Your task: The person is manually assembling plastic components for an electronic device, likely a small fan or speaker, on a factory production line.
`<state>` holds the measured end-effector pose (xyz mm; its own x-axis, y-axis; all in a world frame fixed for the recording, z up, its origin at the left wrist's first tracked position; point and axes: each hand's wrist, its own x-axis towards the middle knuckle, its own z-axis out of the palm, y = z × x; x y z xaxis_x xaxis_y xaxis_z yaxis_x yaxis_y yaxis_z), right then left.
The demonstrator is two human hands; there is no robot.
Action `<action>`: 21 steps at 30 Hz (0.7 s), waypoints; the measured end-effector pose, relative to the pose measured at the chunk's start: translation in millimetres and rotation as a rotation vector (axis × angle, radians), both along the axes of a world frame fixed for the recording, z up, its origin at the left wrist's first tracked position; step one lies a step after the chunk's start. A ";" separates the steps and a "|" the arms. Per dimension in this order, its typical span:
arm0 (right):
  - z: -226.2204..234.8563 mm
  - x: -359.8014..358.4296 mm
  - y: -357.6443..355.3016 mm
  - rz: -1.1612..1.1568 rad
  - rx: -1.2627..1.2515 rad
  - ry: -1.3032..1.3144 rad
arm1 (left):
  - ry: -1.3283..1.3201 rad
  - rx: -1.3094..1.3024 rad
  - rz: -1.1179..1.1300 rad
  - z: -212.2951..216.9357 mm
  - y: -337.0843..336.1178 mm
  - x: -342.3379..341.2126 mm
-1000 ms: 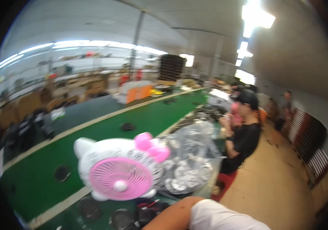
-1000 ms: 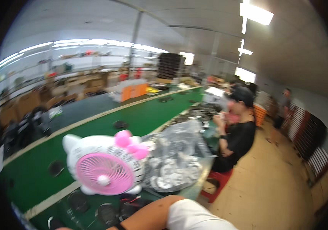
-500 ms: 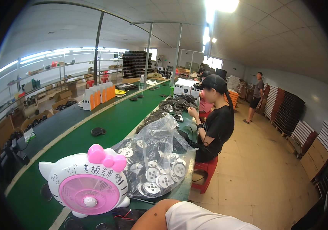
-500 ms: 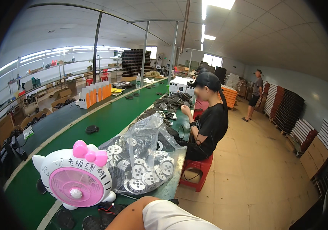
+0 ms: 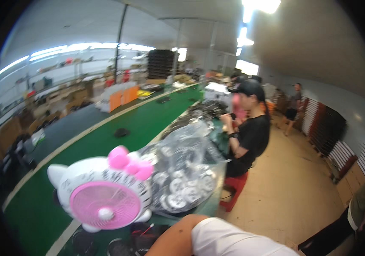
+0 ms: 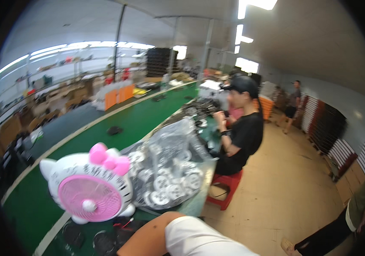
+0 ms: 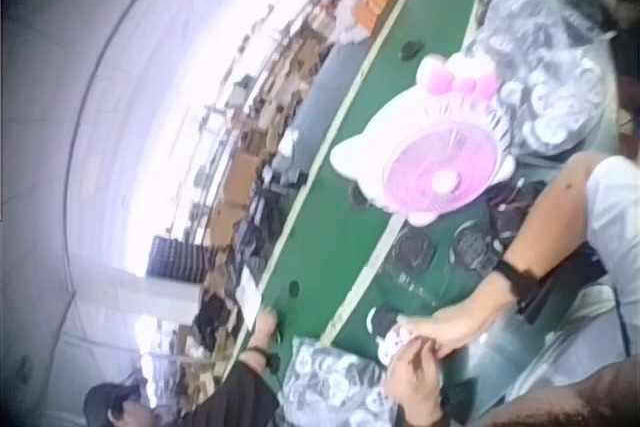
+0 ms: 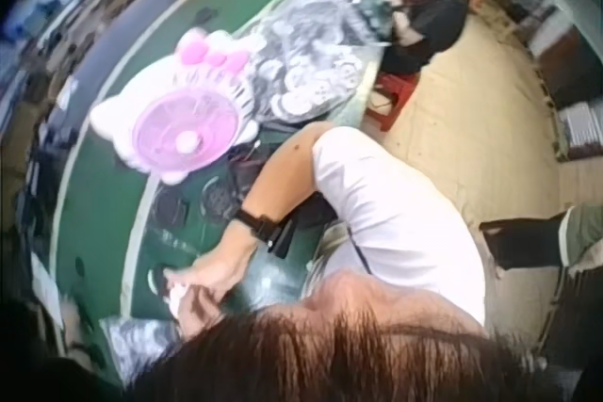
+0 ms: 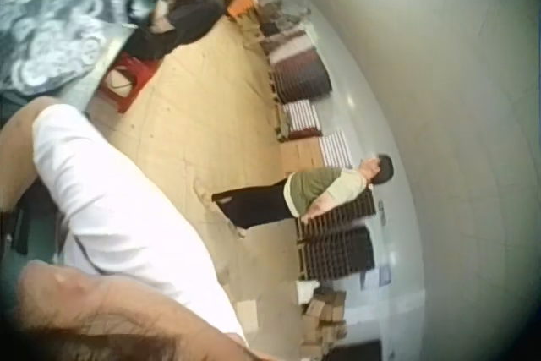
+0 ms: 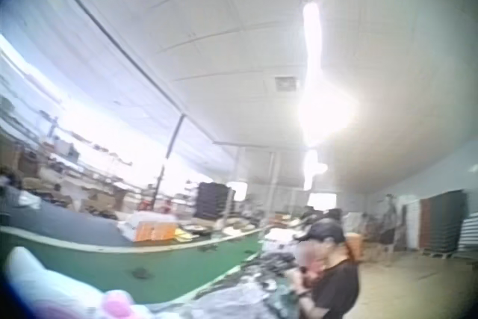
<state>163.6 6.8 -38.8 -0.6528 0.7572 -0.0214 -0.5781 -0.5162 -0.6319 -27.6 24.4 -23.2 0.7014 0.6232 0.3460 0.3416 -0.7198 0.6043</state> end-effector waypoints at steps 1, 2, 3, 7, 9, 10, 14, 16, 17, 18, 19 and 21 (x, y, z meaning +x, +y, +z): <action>-0.4 0.3 -2.3 -0.037 -0.067 -0.008 | 0.001 0.018 0.016 3.8 -4.8 1.4; -0.3 0.5 2.4 -0.001 -0.031 0.027 | 0.025 0.009 0.059 10.0 -10.3 -0.7; 0.6 1.9 -2.5 0.021 -0.119 0.193 | 0.051 0.005 0.090 12.9 -16.3 -0.3; 18.1 14.7 -9.8 0.130 -0.137 0.067 | 0.086 0.143 0.107 21.3 -27.4 8.3; 29.5 22.3 -10.2 0.159 -0.079 -0.017 | -0.202 0.340 0.230 15.8 -21.2 22.8; 34.6 26.1 -11.0 0.154 -0.111 -0.032 | -0.179 0.287 0.210 13.9 -17.6 27.2; 49.8 26.7 -6.3 0.206 -0.110 -0.115 | -0.246 0.345 0.182 15.5 -10.8 29.8; 53.5 24.4 -5.6 0.195 -0.129 -0.128 | -0.253 0.337 0.172 16.4 -11.3 30.3; 54.6 24.0 -6.6 0.182 -0.115 -0.158 | -0.271 0.321 0.185 16.7 -12.2 30.5; 56.1 23.9 -7.0 0.168 -0.100 -0.190 | -0.290 0.305 0.197 17.2 -12.5 30.7; 56.8 23.9 -7.6 0.172 -0.113 -0.194 | -0.294 0.293 0.203 17.5 -12.9 30.8; 57.7 24.2 -8.7 0.132 -0.112 -0.224 | -0.307 0.298 0.214 18.1 -13.3 31.8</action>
<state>187.7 -1.9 19.0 -0.7150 0.6510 -0.2548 -0.3537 -0.6513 -0.6713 4.2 11.0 -5.1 0.4057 0.5847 0.7026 0.3387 -0.8101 0.4786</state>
